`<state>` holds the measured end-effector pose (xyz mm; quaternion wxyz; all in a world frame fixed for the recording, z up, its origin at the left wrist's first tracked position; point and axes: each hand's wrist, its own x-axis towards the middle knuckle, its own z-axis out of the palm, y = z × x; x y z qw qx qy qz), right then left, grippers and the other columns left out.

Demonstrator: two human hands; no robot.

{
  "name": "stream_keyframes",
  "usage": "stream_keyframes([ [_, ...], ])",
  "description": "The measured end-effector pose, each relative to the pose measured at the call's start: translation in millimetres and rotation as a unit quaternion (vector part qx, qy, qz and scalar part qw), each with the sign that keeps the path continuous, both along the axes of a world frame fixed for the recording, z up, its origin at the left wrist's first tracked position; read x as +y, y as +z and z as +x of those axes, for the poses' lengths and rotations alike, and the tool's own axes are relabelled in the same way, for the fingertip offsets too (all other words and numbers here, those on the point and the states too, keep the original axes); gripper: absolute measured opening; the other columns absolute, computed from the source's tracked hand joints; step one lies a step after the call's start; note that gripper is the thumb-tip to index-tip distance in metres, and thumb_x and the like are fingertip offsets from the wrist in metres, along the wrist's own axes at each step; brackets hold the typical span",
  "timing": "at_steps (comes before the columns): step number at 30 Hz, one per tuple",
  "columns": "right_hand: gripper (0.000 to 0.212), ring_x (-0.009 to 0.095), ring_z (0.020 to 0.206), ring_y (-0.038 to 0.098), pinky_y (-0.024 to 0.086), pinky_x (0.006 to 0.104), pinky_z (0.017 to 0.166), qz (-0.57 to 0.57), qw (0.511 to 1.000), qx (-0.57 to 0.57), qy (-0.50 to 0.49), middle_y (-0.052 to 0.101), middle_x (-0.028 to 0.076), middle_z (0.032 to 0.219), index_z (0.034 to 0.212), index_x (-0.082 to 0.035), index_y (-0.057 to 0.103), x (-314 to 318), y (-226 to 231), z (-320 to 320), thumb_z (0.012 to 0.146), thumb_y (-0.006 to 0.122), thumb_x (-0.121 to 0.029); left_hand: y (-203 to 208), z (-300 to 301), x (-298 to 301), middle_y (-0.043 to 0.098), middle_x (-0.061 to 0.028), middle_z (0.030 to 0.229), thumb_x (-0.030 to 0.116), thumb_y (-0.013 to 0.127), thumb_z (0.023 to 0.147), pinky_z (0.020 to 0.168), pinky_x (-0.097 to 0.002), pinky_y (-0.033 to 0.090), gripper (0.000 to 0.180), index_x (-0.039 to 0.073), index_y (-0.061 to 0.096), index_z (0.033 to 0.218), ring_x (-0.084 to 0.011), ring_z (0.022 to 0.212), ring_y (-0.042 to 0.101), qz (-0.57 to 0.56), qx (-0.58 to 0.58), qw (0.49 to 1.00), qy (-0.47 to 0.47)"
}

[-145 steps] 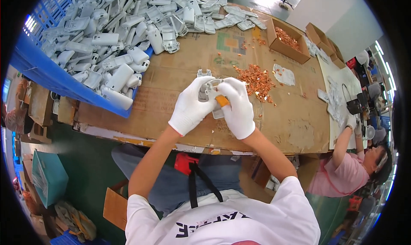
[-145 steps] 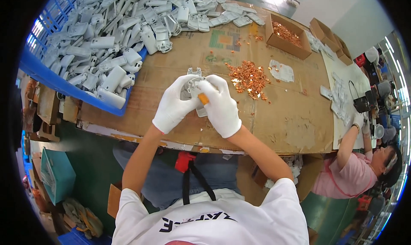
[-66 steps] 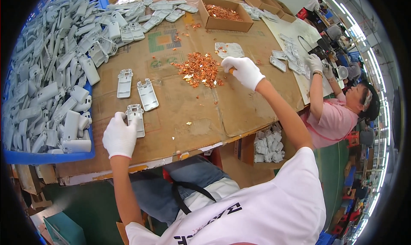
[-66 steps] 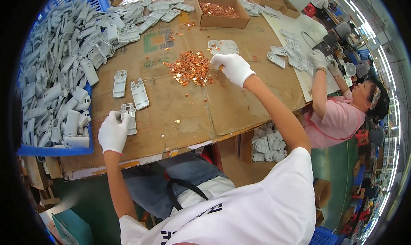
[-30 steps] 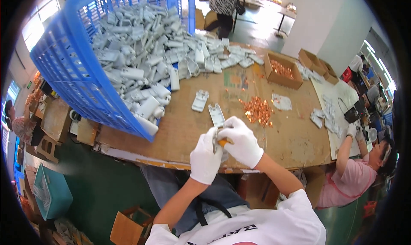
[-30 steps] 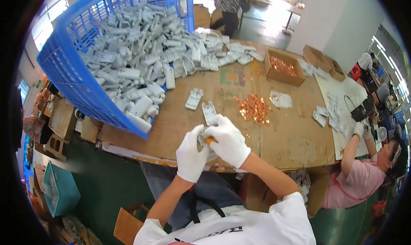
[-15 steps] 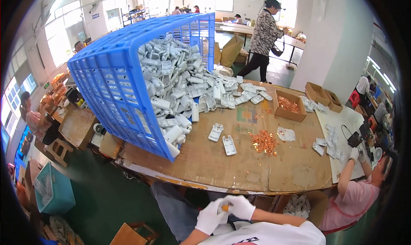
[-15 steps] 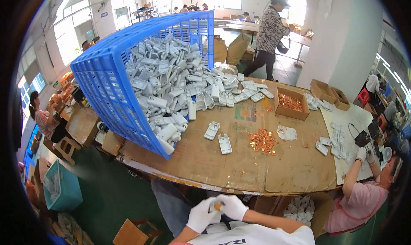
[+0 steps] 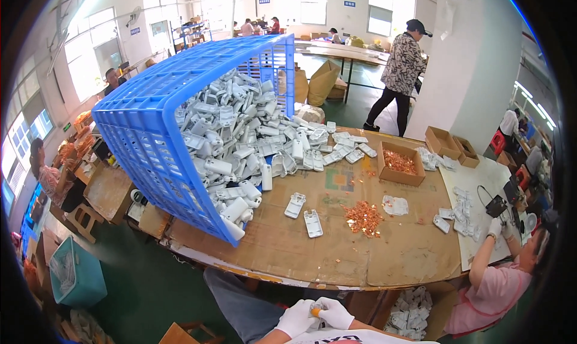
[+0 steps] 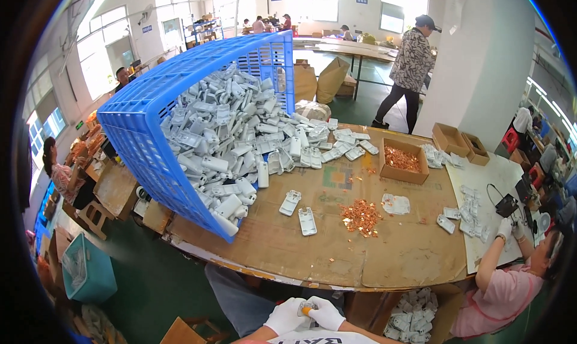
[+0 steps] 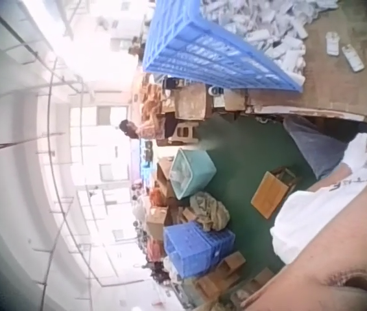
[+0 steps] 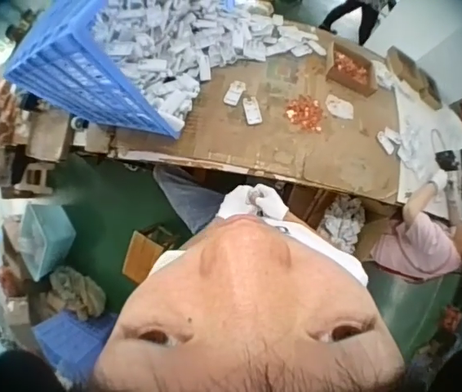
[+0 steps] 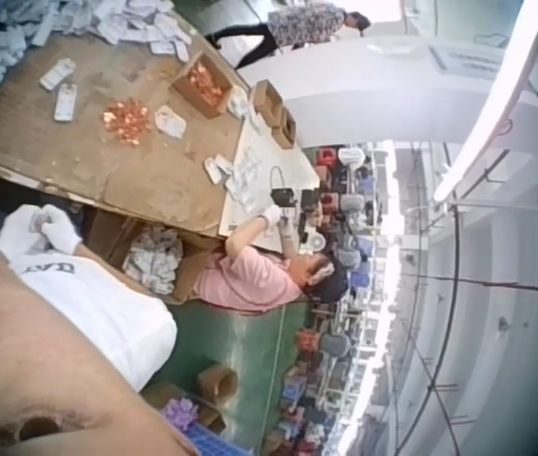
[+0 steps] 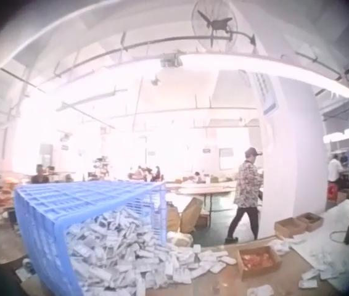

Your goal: The person assembles small metal components into white plastic electronic housings by hand at a factory workbench.

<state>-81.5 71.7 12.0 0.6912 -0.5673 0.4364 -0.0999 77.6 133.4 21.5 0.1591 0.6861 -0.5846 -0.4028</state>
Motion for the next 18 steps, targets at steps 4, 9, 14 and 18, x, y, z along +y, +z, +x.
stream_keyframes([
  [4, 0.013, 0.008, 0.072, 0.057, 0.048, 0.0251, 0.066, 0.015, 0.998, -0.005, -0.06, 0.065, 0.002, 0.078, 0.094, -0.002, 0.067, 1, -26, -4, 0.091, 0.069, -0.015, -1, 1, -10, 0.068, -0.0133, 0.107, 0.032, 0.067, 0.083, 0.086, -0.0413, 0.052, 0.034, 0.01, 0.065, 0.109, -0.0331, 0.103, 0.064, -0.022, 0.0, 0.999, -0.039],
  [9, 0.013, 0.009, 0.071, 0.06, 0.05, 0.026, 0.063, -0.044, 0.996, 0.061, -0.04, 0.067, 0.003, 0.079, 0.095, -0.001, 0.067, -1, -16, -4, 0.091, 0.07, -0.014, 6, 6, -12, 0.07, -0.0134, 0.102, 0.032, 0.072, 0.08, 0.083, -0.0372, 0.053, 0.035, 0.007, 0.068, 0.105, -0.0312, 0.096, 0.067, -0.041, 0.053, 0.997, -0.03],
  [14, 0.034, 0.028, 0.08, 0.07, 0.056, 0.0361, 0.071, -0.246, 0.961, 0.118, -0.053, 0.069, 0.011, 0.095, 0.111, -0.011, 0.062, -10, 17, 8, 0.081, 0.076, -0.019, -4, 8, -14, 0.071, -0.0155, 0.102, 0.037, 0.076, 0.078, 0.083, -0.0371, 0.054, 0.045, 0.008, 0.065, 0.112, -0.0326, 0.095, 0.069, 0.019, 0.107, 0.992, 0.061],
  [18, 0.029, 0.028, 0.085, 0.068, 0.057, 0.0373, 0.07, -0.431, 0.892, 0.059, 0.121, 0.058, 0.007, 0.116, 0.112, -0.015, 0.065, -20, -4, -2, 0.083, 0.069, -0.015, -19, 13, -9, 0.072, -0.0143, 0.101, 0.031, 0.077, 0.079, 0.082, -0.0324, 0.054, 0.049, 0.004, 0.065, 0.118, -0.0249, 0.092, 0.071, 0.034, 0.135, 0.986, 0.09],
])
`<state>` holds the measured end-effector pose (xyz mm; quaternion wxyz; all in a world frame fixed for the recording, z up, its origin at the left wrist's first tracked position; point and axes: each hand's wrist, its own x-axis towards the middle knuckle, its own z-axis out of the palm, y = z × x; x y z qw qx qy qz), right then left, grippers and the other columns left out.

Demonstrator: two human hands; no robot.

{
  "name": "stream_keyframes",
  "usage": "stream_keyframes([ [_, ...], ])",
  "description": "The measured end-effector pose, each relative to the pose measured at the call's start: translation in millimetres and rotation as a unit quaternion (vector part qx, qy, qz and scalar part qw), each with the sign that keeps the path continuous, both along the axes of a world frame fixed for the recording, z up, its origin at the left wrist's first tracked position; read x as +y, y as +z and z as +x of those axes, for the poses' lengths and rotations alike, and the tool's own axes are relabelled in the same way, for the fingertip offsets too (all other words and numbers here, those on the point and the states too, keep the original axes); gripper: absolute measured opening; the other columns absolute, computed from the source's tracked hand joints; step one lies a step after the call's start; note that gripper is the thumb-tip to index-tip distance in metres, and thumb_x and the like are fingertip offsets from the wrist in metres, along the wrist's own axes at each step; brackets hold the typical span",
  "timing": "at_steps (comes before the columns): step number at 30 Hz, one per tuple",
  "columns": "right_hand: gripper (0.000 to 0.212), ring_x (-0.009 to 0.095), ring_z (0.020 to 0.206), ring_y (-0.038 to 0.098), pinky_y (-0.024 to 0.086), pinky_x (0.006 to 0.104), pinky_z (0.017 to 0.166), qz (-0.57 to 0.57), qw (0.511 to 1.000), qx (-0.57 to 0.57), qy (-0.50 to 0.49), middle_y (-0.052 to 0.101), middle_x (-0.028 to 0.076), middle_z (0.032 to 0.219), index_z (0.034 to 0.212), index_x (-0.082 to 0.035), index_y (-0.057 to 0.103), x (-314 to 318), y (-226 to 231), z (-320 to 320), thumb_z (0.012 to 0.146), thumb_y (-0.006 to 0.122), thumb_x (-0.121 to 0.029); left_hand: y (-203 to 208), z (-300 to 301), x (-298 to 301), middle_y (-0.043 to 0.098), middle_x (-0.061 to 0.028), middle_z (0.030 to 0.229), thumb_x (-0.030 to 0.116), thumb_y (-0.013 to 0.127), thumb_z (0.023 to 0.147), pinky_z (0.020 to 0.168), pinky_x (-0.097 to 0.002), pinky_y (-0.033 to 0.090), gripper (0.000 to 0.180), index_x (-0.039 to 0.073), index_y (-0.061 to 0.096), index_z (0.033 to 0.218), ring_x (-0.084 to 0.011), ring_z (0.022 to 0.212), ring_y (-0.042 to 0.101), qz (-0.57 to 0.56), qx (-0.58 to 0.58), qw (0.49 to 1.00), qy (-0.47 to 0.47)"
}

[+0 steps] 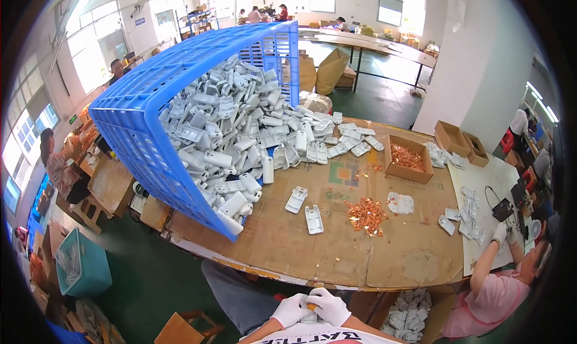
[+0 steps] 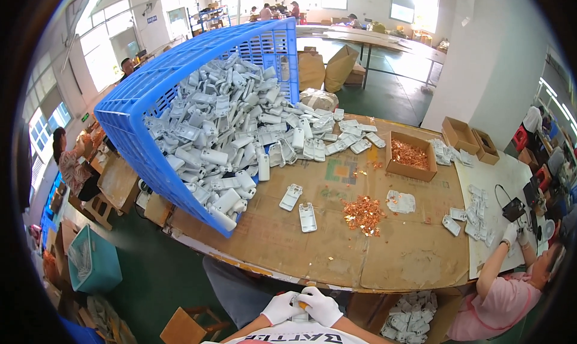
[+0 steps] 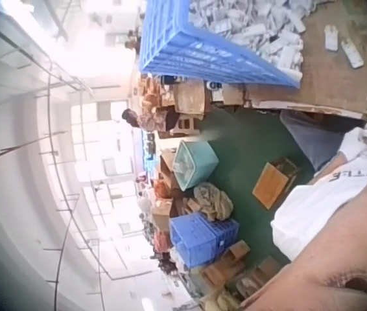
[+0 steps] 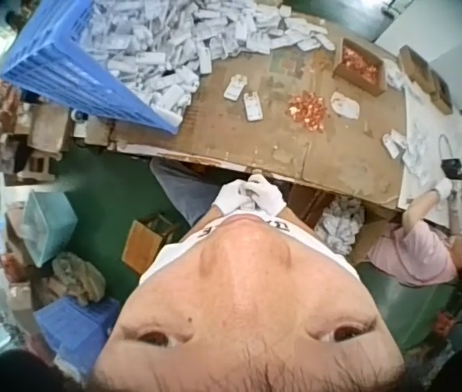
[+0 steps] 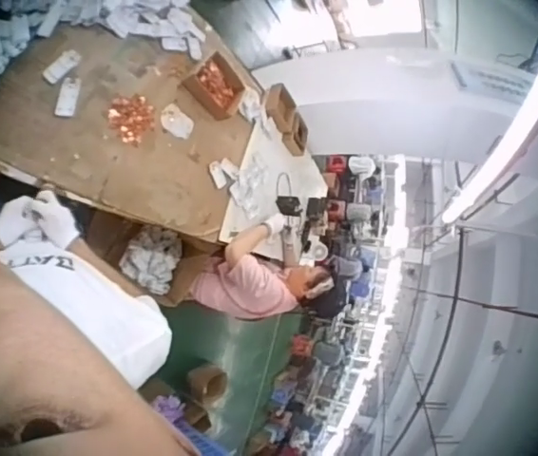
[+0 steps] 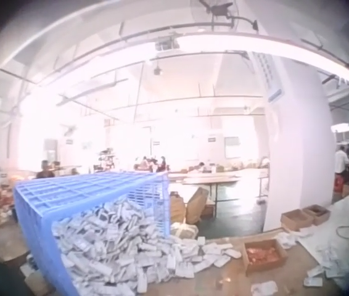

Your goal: The person assembles small metal components into white plastic electronic housings by hand at a factory workbench.

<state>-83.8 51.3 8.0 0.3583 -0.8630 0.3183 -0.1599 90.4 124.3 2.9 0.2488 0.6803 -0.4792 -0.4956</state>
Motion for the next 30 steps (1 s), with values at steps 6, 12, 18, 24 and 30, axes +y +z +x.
stream_keyframes([
  [6, 0.027, 0.029, 0.075, 0.066, 0.056, 0.0377, 0.061, -0.076, 0.989, 0.002, 0.13, 0.054, 0.009, 0.116, 0.113, -0.013, 0.062, -6, 8, -2, 0.087, 0.063, -0.015, 27, 3, 2, 0.071, -0.0144, 0.106, 0.026, 0.074, 0.081, 0.084, -0.0311, 0.053, 0.048, 0.005, 0.062, 0.122, -0.0241, 0.097, 0.07, 0.012, 0.032, 0.998, 0.055],
  [12, 0.022, 0.031, 0.073, 0.066, 0.054, 0.04, 0.06, -0.062, 0.982, 0.048, 0.175, 0.056, 0.01, 0.101, 0.111, -0.011, 0.059, -2, 12, 10, 0.09, 0.059, -0.016, 34, 5, 15, 0.071, -0.0151, 0.105, 0.031, 0.078, 0.078, 0.085, -0.0334, 0.054, 0.05, 0.004, 0.064, 0.117, -0.025, 0.097, 0.07, 0.013, 0.03, 0.996, 0.084],
  [18, 0.025, 0.037, 0.077, 0.066, 0.053, 0.0431, 0.066, 0.101, 0.983, 0.04, 0.147, 0.064, 0.018, 0.083, 0.114, -0.009, 0.056, 1, 10, 15, 0.101, 0.048, -0.029, 20, 6, 21, 0.073, -0.0145, 0.102, 0.026, 0.076, 0.079, 0.084, -0.0347, 0.056, 0.042, 0.007, 0.066, 0.115, -0.0258, 0.097, 0.071, -0.008, 0.01, 0.996, 0.087],
  [24, 0.02, 0.036, 0.071, 0.065, 0.053, 0.0444, 0.06, 0.003, 0.984, 0.011, 0.18, 0.061, 0.015, 0.081, 0.112, -0.008, 0.052, -5, 20, 17, 0.093, 0.055, -0.017, 30, 11, 18, 0.072, -0.0135, 0.106, 0.027, 0.076, 0.08, 0.085, -0.0349, 0.055, 0.043, 0.008, 0.066, 0.117, -0.0262, 0.099, 0.071, -0.023, 0.019, 0.996, 0.089],
  [30, 0.017, 0.038, 0.076, 0.064, 0.052, 0.0462, 0.066, 0.035, 0.981, 0.062, 0.182, 0.061, 0.018, 0.085, 0.108, -0.007, 0.051, -2, 32, 15, 0.095, 0.049, -0.017, 33, 9, 17, 0.073, -0.0131, 0.104, 0.026, 0.076, 0.081, 0.084, -0.0336, 0.055, 0.04, 0.007, 0.067, 0.115, -0.0253, 0.097, 0.071, -0.042, 0.018, 0.996, 0.073],
])
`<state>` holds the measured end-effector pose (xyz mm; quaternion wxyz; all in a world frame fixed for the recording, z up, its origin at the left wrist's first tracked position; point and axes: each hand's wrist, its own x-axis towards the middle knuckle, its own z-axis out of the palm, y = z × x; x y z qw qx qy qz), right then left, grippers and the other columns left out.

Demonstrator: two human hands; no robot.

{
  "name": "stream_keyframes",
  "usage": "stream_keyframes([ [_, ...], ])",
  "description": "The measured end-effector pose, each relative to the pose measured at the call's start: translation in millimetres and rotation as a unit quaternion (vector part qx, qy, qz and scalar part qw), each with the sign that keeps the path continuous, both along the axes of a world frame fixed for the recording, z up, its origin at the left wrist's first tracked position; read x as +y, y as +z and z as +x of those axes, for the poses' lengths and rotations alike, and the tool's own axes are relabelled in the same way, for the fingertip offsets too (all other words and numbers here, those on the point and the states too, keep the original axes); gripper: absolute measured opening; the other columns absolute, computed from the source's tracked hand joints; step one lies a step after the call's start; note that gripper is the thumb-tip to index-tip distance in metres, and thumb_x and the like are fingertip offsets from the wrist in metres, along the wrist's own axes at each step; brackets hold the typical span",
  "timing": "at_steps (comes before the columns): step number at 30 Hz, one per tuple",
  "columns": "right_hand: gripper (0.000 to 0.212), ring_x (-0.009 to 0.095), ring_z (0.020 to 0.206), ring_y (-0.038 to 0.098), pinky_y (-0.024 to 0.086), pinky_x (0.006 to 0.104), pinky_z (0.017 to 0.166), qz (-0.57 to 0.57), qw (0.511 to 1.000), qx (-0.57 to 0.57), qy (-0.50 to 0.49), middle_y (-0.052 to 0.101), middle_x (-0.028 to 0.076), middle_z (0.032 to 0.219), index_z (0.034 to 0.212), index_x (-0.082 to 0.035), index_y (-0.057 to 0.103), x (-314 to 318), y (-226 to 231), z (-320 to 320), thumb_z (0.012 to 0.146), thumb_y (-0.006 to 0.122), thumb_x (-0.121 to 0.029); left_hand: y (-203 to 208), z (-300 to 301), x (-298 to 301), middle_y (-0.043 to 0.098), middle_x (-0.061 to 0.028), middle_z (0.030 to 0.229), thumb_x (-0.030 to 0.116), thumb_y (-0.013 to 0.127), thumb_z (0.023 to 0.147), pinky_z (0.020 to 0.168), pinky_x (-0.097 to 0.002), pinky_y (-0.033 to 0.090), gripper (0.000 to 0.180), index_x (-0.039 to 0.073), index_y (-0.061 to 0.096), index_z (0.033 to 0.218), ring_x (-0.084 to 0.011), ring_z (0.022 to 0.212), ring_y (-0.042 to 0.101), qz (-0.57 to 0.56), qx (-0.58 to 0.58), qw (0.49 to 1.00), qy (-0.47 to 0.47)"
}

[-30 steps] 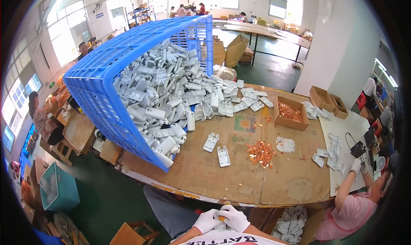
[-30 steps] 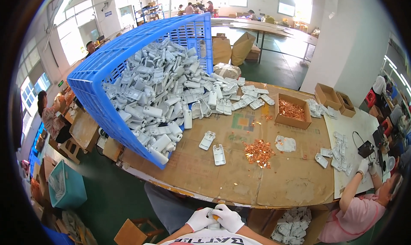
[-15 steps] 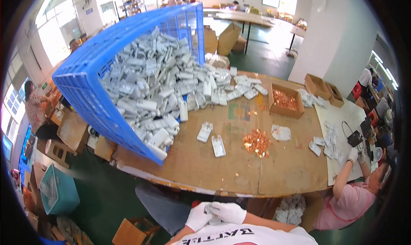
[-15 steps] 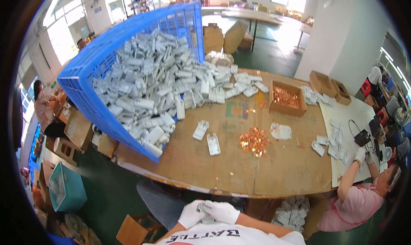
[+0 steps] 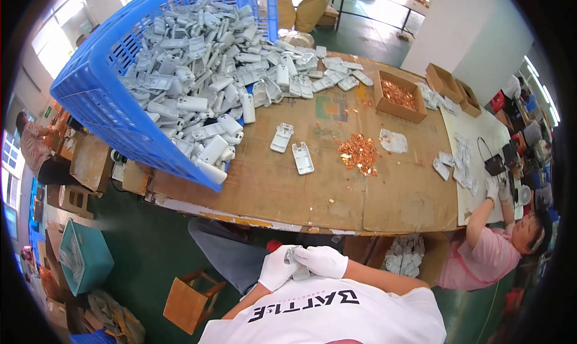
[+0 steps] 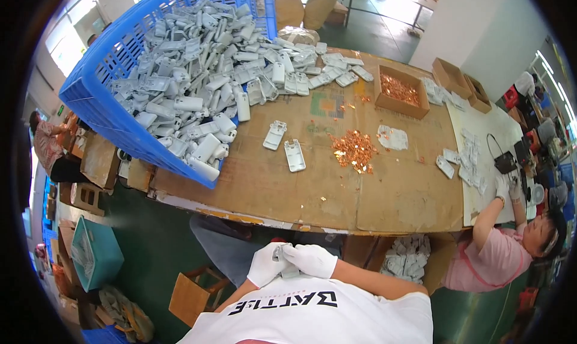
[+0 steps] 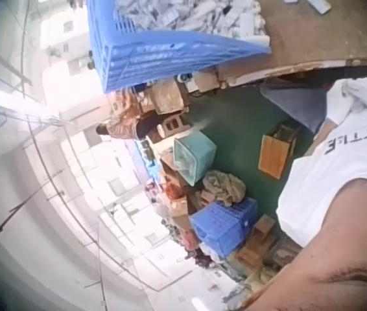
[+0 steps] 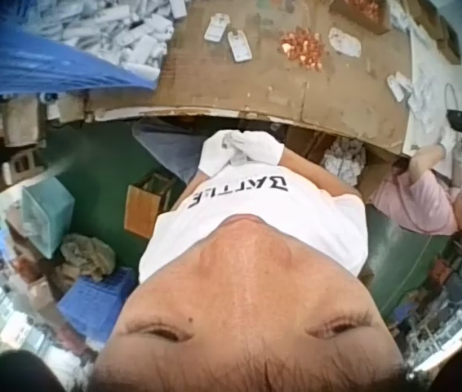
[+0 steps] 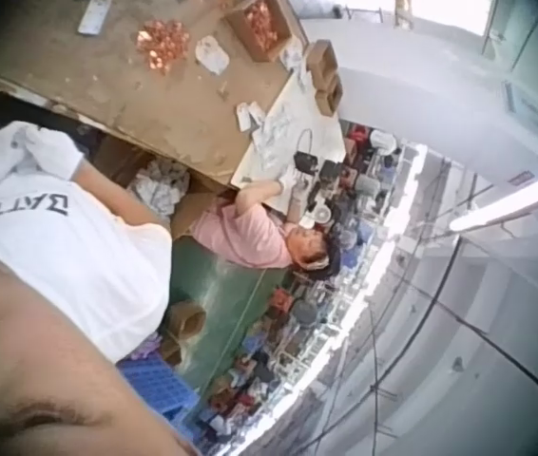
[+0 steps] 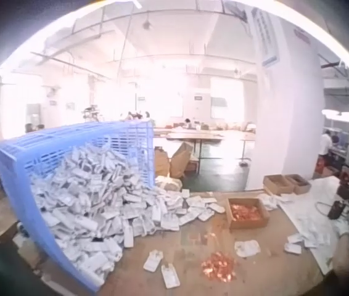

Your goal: The person assembles small metal components into white plastic electronic housings by hand at a factory workbench.

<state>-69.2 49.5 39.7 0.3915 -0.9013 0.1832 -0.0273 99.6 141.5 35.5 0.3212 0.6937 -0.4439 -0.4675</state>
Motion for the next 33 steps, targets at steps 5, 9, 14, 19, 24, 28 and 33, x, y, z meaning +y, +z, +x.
stream_keyframes([
  [5, 0.023, 0.037, 0.078, 0.064, 0.051, 0.0443, 0.066, 0.118, 0.988, 0.066, -0.08, 0.061, 0.019, 0.084, 0.105, -0.008, 0.054, 1, 13, 4, 0.1, 0.041, -0.026, 2, -2, -5, 0.072, -0.0154, 0.101, 0.02, 0.074, 0.08, 0.081, -0.0337, 0.056, 0.038, 0.007, 0.066, 0.114, -0.0264, 0.096, 0.072, -0.034, 0.003, 0.999, 0.013],
  [9, 0.047, 0.03, 0.087, 0.06, 0.052, 0.0404, 0.074, -0.171, 0.963, -0.175, -0.11, 0.058, 0.013, 0.11, 0.125, -0.004, 0.058, -20, 45, 1, 0.079, 0.067, -0.009, 26, -6, -49, 0.072, -0.0163, 0.101, 0.011, 0.07, 0.083, 0.08, -0.035, 0.055, 0.035, 0.004, 0.062, 0.116, -0.027, 0.094, 0.072, -0.167, -0.034, 0.983, 0.066],
  [14, 0.074, 0.033, 0.098, 0.062, 0.052, 0.043, 0.082, -0.141, 0.964, -0.037, -0.224, 0.059, 0.013, 0.119, 0.141, -0.009, 0.046, -37, 61, -5, 0.073, 0.075, -0.016, 26, -20, -111, 0.068, -0.0133, 0.118, 0.009, 0.066, 0.086, 0.091, -0.0334, 0.053, 0.048, 0.0, 0.053, 0.131, -0.0201, 0.107, 0.066, -0.118, 0.12, 0.986, 0.019],
  [19, 0.066, 0.035, 0.093, 0.062, 0.054, 0.0444, 0.077, -0.153, 0.895, -0.045, -0.417, 0.057, 0.015, 0.106, 0.14, -0.013, 0.046, -74, 36, -32, 0.077, 0.065, -0.006, 16, -39, -145, 0.059, -0.0177, 0.134, 0.011, 0.065, 0.088, 0.1, -0.034, 0.049, 0.065, -0.002, 0.037, 0.146, -0.0224, 0.118, 0.061, -0.127, 0.233, 0.959, -0.104],
  [24, 0.044, 0.034, 0.091, 0.056, 0.047, 0.0463, 0.079, -0.422, 0.724, 0.11, -0.535, 0.057, 0.014, 0.099, 0.124, -0.008, 0.053, -191, 18, -143, 0.08, 0.057, -0.003, 39, -16, -199, 0.054, -0.0187, 0.118, 0.013, 0.072, 0.083, 0.087, -0.0443, 0.05, 0.064, 0.012, 0.046, 0.141, -0.035, 0.103, 0.058, -0.266, -0.39, 0.881, 0.036],
  [28, 0.043, 0.035, 0.111, 0.054, 0.044, 0.0458, 0.097, -0.486, 0.704, 0.101, -0.508, 0.059, 0.013, 0.117, 0.12, -0.013, 0.062, -255, -34, -262, 0.079, 0.058, -0.001, 25, 17, -232, 0.064, -0.0238, 0.1, 0.046, 0.061, 0.092, 0.073, -0.0544, 0.055, 0.059, 0.011, 0.042, 0.136, -0.0439, 0.086, 0.069, 0.027, -0.468, 0.882, 0.037],
  [33, 0.052, 0.036, 0.114, 0.053, 0.041, 0.0459, 0.103, -0.502, 0.68, 0.15, -0.513, 0.06, 0.013, 0.118, 0.12, -0.014, 0.063, -287, -29, -327, 0.072, 0.06, 0.005, 24, 14, -253, 0.067, -0.0246, 0.1, 0.045, 0.067, 0.089, 0.071, -0.0546, 0.056, 0.067, 0.009, 0.039, 0.137, -0.0457, 0.083, 0.069, 0.036, -0.456, 0.888, 0.047],
])
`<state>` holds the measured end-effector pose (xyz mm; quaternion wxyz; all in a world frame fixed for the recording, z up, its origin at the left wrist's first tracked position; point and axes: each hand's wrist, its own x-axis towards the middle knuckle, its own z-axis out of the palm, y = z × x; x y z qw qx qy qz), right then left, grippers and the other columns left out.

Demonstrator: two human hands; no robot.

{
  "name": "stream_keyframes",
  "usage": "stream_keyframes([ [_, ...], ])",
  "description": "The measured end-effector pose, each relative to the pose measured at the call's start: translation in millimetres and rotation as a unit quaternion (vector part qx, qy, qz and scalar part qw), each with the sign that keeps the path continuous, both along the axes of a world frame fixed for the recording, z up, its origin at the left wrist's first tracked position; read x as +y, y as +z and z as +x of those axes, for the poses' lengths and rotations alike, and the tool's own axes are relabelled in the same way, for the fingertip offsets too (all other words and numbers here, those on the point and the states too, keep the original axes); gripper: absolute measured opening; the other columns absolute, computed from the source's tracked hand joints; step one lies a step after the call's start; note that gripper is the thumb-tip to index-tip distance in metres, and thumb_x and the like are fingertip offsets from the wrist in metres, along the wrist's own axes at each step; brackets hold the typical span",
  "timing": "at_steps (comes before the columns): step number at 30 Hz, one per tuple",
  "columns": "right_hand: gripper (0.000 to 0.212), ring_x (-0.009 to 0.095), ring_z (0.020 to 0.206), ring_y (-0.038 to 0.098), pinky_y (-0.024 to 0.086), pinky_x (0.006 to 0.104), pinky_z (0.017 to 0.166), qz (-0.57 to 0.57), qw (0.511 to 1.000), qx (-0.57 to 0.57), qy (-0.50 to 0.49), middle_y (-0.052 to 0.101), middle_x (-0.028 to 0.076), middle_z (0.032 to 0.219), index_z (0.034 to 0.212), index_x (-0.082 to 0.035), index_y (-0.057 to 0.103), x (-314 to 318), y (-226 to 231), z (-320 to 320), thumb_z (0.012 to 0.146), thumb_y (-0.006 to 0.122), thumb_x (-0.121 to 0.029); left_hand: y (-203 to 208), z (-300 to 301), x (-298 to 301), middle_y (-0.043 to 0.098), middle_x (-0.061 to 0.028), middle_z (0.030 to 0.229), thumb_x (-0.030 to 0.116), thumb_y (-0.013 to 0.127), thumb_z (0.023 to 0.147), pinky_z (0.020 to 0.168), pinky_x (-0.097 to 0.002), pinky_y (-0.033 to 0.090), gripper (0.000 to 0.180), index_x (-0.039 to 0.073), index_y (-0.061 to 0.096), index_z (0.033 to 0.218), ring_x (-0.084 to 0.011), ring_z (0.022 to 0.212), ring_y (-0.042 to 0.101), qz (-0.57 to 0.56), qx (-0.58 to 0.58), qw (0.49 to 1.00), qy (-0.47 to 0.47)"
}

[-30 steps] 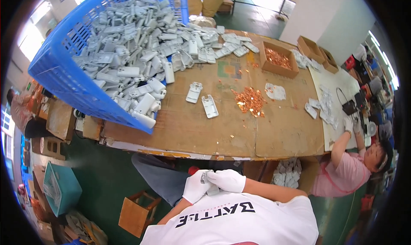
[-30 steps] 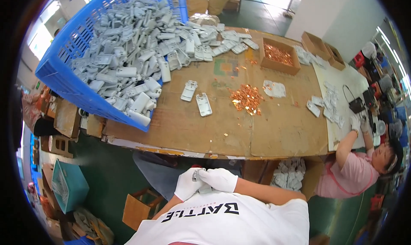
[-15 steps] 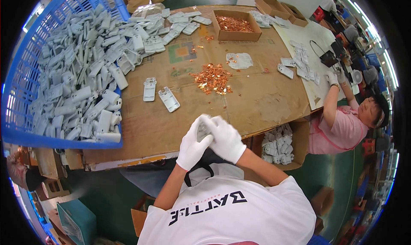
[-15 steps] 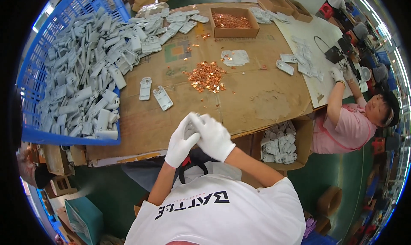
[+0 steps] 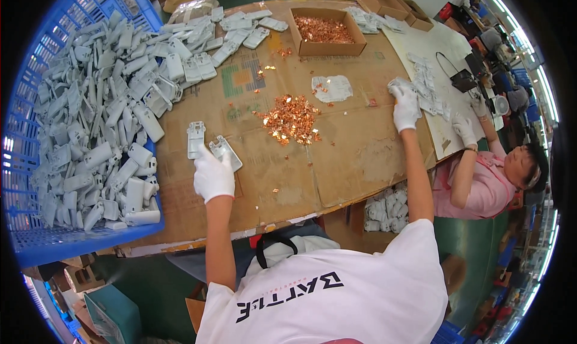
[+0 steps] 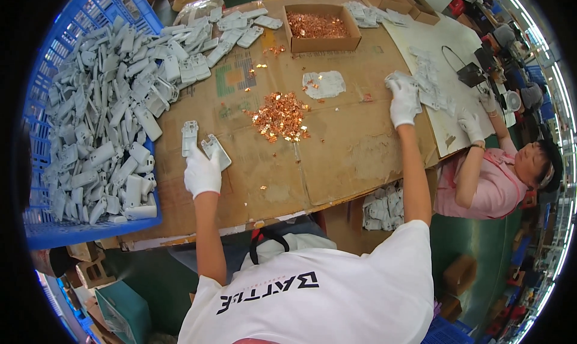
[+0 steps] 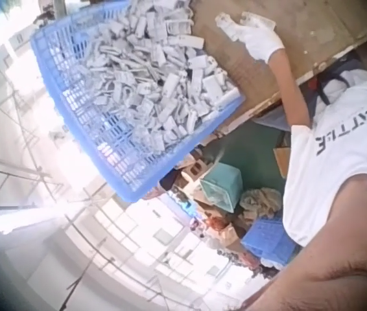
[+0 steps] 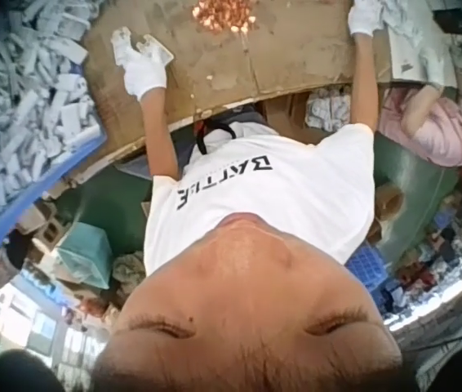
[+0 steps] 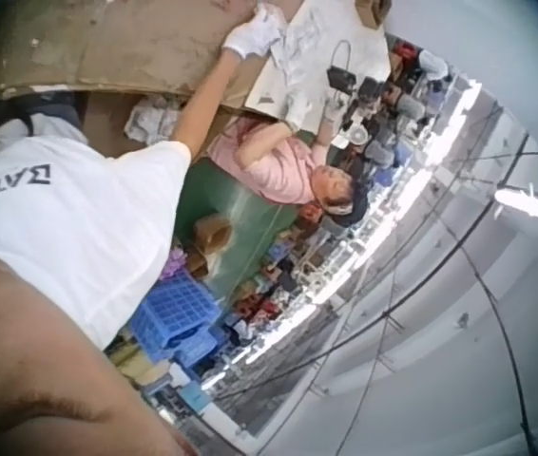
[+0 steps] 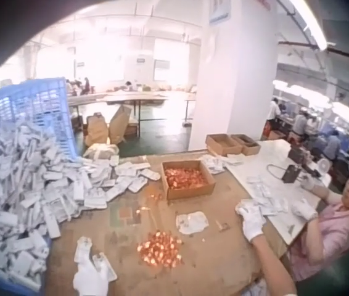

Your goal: The person assembles small metal components into white plastic electronic housings by hand at a factory workbench.

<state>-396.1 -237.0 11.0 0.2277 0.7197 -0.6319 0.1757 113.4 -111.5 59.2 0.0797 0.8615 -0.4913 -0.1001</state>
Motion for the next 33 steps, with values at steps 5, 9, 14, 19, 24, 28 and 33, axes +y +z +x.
stream_keyframes([
  [5, 0.037, 0.031, 0.108, 0.06, 0.047, 0.0426, 0.097, -0.01, 0.972, -0.05, 0.23, 0.065, 0.009, 0.112, 0.107, -0.011, 0.068, 19, 34, 116, 0.074, 0.059, 0.004, -11, 4, -15, 0.068, -0.0224, 0.107, 0.026, 0.071, 0.085, 0.083, -0.0499, 0.053, 0.063, 0.011, 0.041, 0.138, -0.0424, 0.097, 0.067, -0.045, 0.118, 0.991, -0.044],
  [9, 0.026, 0.025, 0.102, 0.062, 0.053, 0.0367, 0.086, 0.117, 0.887, -0.039, 0.445, 0.061, 0.007, 0.104, 0.104, -0.008, 0.064, 62, 36, 195, 0.079, 0.061, -0.004, -16, 14, 5, 0.065, -0.0226, 0.119, 0.014, 0.067, 0.086, 0.089, -0.0458, 0.052, 0.05, 0.011, 0.051, 0.133, -0.0387, 0.105, 0.065, -0.088, 0.282, 0.953, -0.066],
  [14, 0.024, 0.025, 0.101, 0.063, 0.053, 0.0351, 0.085, 0.11, 0.887, -0.069, 0.442, 0.063, 0.007, 0.106, 0.103, -0.007, 0.064, 58, 19, 202, 0.079, 0.061, -0.005, -11, 29, 73, 0.058, -0.0151, 0.131, -0.007, 0.054, 0.083, 0.095, -0.0329, 0.05, 0.062, 0.007, 0.044, 0.143, -0.0235, 0.109, 0.064, -0.141, 0.549, 0.821, -0.07],
  [19, 0.022, 0.026, 0.093, 0.063, 0.053, 0.0367, 0.08, 0.144, 0.899, -0.071, 0.408, 0.066, 0.006, 0.099, 0.096, -0.01, 0.065, 48, 22, 199, 0.075, 0.066, -0.002, 26, 20, 145, 0.058, -0.0114, 0.116, -0.008, 0.053, 0.079, 0.072, -0.0334, 0.059, 0.063, 0.003, 0.044, 0.141, -0.0185, 0.087, 0.066, -0.039, 0.722, 0.691, -0.01],
  [24, 0.016, 0.031, 0.087, 0.063, 0.052, 0.0403, 0.076, 0.233, 0.889, -0.105, 0.379, 0.064, 0.009, 0.09, 0.091, -0.01, 0.065, 35, 31, 198, 0.079, 0.063, 0.0, 1, 25, 181, 0.065, -0.0093, 0.117, 0.001, 0.064, 0.078, 0.097, -0.0296, 0.047, 0.052, -0.001, 0.057, 0.129, -0.0166, 0.109, 0.061, 0.073, 0.689, 0.702, -0.165],
  [28, 0.012, 0.035, 0.09, 0.062, 0.051, 0.0447, 0.077, 0.297, 0.909, -0.051, 0.289, 0.063, 0.014, 0.088, 0.089, -0.008, 0.061, 40, 35, 203, 0.079, 0.063, -0.003, -13, 14, 189, 0.059, -0.0125, 0.12, 0.009, 0.073, 0.082, 0.093, -0.0288, 0.049, 0.08, 0.005, 0.034, 0.151, -0.0167, 0.108, 0.06, 0.162, 0.699, 0.662, -0.216],
  [33, 0.01, 0.036, 0.088, 0.061, 0.05, 0.0451, 0.077, 0.325, 0.899, -0.044, 0.289, 0.06, 0.015, 0.088, 0.087, -0.007, 0.059, 48, 39, 201, 0.079, 0.063, -0.003, 5, 5, 193, 0.059, -0.0102, 0.118, 0.009, 0.059, 0.093, 0.088, -0.0293, 0.051, 0.065, 0.008, 0.033, 0.152, -0.016, 0.1, 0.061, 0.115, 0.71, 0.629, -0.296],
])
